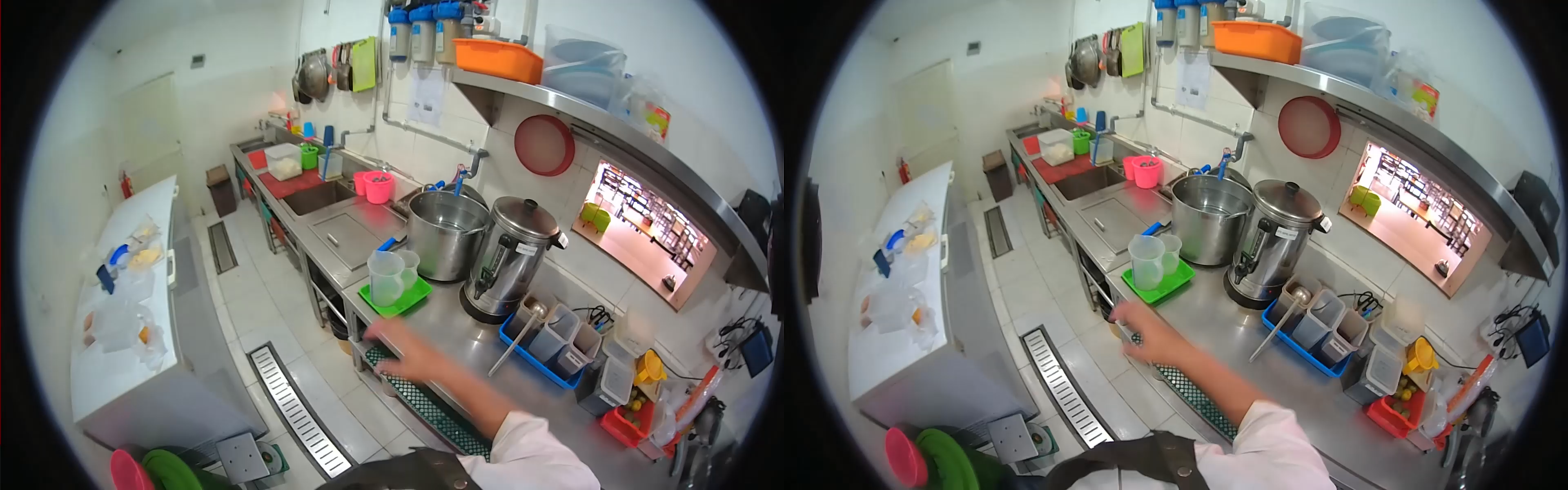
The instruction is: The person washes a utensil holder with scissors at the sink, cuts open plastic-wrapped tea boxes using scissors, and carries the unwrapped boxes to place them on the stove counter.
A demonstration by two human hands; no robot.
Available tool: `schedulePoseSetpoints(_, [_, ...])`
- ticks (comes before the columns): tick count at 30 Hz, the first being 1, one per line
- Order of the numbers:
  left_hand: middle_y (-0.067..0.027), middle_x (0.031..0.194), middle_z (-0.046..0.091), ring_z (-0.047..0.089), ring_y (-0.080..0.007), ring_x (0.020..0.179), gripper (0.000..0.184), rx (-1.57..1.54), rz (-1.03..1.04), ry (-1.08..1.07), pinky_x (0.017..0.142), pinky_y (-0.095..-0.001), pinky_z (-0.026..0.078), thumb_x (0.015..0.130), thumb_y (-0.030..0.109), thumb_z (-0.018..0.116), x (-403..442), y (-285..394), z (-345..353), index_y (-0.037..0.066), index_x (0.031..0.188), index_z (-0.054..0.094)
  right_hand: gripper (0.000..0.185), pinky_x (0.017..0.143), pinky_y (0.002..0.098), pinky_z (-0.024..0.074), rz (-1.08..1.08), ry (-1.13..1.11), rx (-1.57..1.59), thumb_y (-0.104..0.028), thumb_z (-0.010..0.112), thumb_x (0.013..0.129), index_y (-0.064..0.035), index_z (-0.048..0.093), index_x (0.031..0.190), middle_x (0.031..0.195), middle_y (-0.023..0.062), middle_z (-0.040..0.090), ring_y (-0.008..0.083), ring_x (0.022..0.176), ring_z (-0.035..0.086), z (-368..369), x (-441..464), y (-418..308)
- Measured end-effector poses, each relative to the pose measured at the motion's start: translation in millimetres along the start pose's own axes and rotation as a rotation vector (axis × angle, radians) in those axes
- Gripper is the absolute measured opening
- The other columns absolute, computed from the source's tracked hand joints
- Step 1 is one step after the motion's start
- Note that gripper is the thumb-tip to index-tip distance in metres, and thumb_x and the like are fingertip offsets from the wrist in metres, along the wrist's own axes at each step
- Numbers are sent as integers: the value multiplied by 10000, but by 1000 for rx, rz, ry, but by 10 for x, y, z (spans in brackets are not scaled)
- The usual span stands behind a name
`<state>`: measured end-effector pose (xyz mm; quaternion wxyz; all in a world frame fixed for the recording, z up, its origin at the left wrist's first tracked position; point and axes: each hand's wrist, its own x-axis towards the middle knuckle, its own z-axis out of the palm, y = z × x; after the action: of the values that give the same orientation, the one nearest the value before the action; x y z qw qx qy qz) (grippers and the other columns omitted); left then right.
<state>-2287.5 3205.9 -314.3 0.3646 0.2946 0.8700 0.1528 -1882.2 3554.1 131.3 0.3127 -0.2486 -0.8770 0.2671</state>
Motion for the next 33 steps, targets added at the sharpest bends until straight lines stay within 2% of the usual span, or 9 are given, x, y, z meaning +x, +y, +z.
schedulePoseSetpoints(2, [-283, 1101, 606, 593, -395, 1043, 508, 106, 14, 5, 926, -442, 455, 839, 267, 544, 734, 154, -221, -16, 1257, 487, 536, 1037, 401, 360, 235, 331, -320, -163, 694, 712, -66, 496, 1201, 1249, 151, 486, 322, 1218, 445, -821, 524, -81])
schedulePoseSetpoints(4, [-286, 1096, 607, 594, -396, 1040, 501, 272, 123, 38, 924, -441, 455, 843, 267, 536, 1716, 678, -413, -20, 1250, 492, 541, 1050, 411, 343, -56, 478, -661, -147, 688, 716, -53, 488, 1209, 1249, 172, 490, 344, 1211, 449, -1704, 1032, 140])
schedulePoseSetpoints(6, [-288, 1015, 626, 611, -407, 975, 423, 106, 607, 117, 857, -445, 473, 852, 292, 508, 2737, 1498, -544, -48, 1092, 586, 491, 1000, 425, 376, 33, 654, -836, -130, 701, 693, -68, 529, 1148, 1214, 158, 503, 339, 1141, 478, -2416, 1487, 220])
schedulePoseSetpoints(11, [-108, 778, 657, 617, -145, 719, 242, -588, 621, 142, 637, -296, 487, 907, 193, 552, 3672, 3742, -481, 40, 1077, 629, 523, 994, 420, 400, -133, 911, -1572, -269, 703, 762, -73, 528, 1214, 1255, 133, 533, 323, 1177, 497, -4592, 2407, 868])
schedulePoseSetpoints(17, [-117, 783, 685, 658, -204, 684, 245, -272, 582, 18, 640, -338, 519, 846, 275, 650, 3786, 4043, -129, 62, 964, 680, 719, 959, 419, 438, 304, 1001, -1966, -561, 618, 793, -90, 482, 1319, 1346, 142, 484, 316, 1204, 491, -5917, 3094, 1250])
schedulePoseSetpoints(21, [-140, 819, 689, 670, -225, 697, 176, -344, 258, -110, 674, -344, 535, 839, 208, 662, 4132, 4005, -182, 52, 916, 692, 664, 807, 359, 473, 485, 1045, -1766, -655, 566, 802, -49, 666, 1054, 951, 175, 656, 288, 894, 624, -6170, 3363, 1061])
schedulePoseSetpoints(23, [-129, 798, 685, 661, -223, 678, 183, -204, 514, -41, 645, -327, 519, 854, 217, 654, 4533, 4271, -327, 43, 890, 695, 642, 728, 337, 456, 652, 994, -1672, -649, 565, 811, -34, 692, 940, 778, 164, 625, 248, 742, 576, -6450, 3408, 1044])
schedulePoseSetpoints(28, [-96, 802, 682, 633, -176, 732, 175, -368, 894, -31, 651, -300, 491, 887, 194, 626, 4887, 6938, -1079, 29, 919, 677, 562, 577, 309, 410, 270, 1242, -1514, -548, 576, 864, -7, 695, 771, 535, 88, 484, 152, 552, 425, -5679, 4005, 846])
schedulePoseSetpoints(33, [-44, 1052, 602, 562, -123, 1045, 320, -772, 1208, -749, 834, -268, 489, 866, 110, 656, 3937, 9785, -1737, 13, 1142, 526, 393, 481, 274, 366, -126, 1190, -1813, -380, 637, 891, -15, 692, 757, 490, 27, 444, 76, 481, 389, -4832, 4294, 348])
